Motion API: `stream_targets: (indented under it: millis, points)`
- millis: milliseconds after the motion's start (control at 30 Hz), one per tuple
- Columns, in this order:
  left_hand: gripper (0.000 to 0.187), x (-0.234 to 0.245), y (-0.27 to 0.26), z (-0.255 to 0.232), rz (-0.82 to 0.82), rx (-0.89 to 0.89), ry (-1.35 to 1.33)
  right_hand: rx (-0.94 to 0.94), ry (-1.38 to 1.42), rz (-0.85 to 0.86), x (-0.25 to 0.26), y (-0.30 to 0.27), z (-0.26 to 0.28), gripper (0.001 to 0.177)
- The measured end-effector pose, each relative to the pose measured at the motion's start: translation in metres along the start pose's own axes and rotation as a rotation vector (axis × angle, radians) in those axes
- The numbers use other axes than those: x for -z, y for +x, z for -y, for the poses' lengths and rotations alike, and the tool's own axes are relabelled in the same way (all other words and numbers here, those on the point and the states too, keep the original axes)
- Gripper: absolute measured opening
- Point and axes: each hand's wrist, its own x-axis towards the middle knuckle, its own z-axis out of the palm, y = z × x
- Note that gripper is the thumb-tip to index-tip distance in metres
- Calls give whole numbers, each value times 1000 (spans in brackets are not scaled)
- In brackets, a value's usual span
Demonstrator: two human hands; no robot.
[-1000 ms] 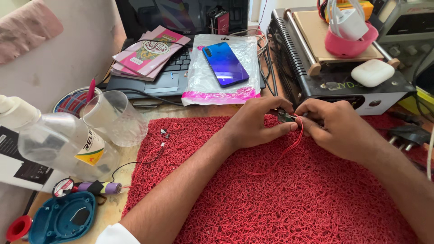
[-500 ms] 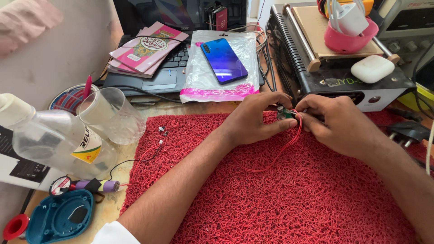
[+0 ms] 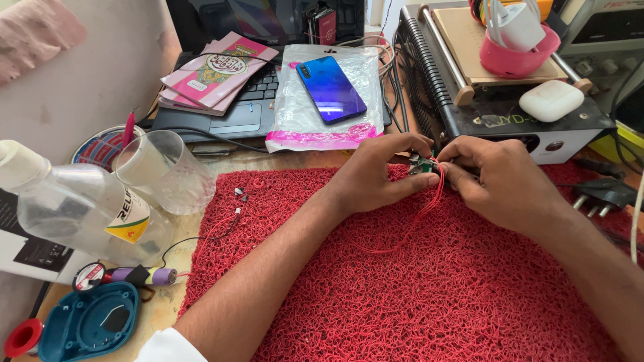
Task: The person holds a small green circuit board and uses tweezers to manipulate red wires and small components. They repeatedly adjust the wires and components on the board, occasionally using a soldering iron to make connections.
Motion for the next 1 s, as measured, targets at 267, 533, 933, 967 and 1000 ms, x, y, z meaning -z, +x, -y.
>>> stream_targets:
  millis: [267,533,933,967,1000]
  points:
    - [42,-1,0,5,-13,43,-76,16,50,-53,-5,0,-1,19]
    - [44,-2,-1,11,-26,89,-178,19,72,-91,-8,0,-2,19]
    - [44,-2,-1,7,-40,68,-145,-28,111,-62,-7,0,-1,19]
    - [43,-2,0,5,-28,55,-107,-27,79,-39,-5,1,-1,20]
    - [42,-2,0,4,-16,42,-70,-27,48,-17,-3,1,-1,20]
